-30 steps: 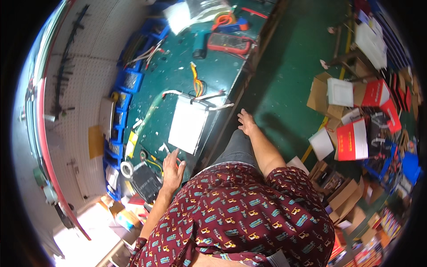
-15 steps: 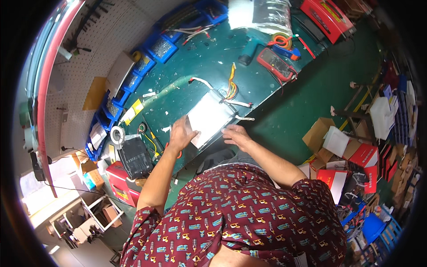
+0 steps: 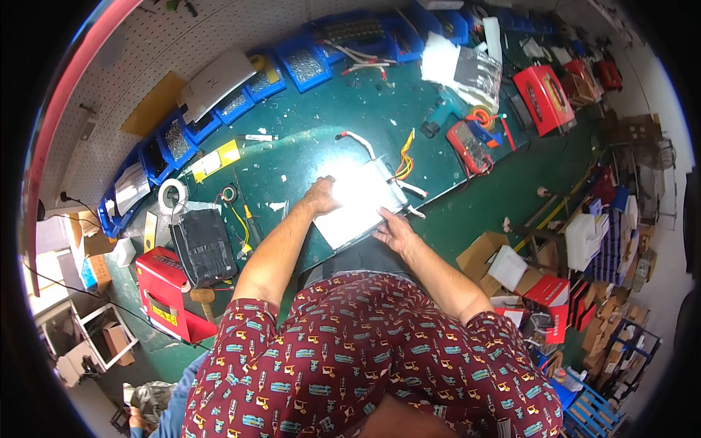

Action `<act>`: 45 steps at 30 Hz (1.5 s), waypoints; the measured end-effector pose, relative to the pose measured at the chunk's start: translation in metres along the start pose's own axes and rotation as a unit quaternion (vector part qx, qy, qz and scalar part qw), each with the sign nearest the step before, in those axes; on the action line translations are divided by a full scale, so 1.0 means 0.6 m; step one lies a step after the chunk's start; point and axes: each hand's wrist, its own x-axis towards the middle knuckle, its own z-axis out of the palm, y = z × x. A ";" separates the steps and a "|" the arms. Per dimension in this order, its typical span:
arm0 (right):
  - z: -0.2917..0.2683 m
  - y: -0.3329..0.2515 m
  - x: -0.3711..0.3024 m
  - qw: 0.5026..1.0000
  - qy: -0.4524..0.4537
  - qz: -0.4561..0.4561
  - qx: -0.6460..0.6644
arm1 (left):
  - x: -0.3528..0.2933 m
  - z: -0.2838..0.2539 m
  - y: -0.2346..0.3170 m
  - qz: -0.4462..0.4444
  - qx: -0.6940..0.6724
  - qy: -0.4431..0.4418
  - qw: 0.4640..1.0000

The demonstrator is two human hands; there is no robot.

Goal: The person cuts a plastic bag with scissors, removes a white rectangular panel, and uses a cordless drill to fasten screws into the panel. The person then uses scissors to trim wires attached to the panel and places the panel on the workbench.

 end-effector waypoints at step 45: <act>0.120 -0.105 -0.028 0.548 0.022 -0.475 -0.688 | -0.260 0.085 -0.120 -0.103 -0.380 0.196 0.898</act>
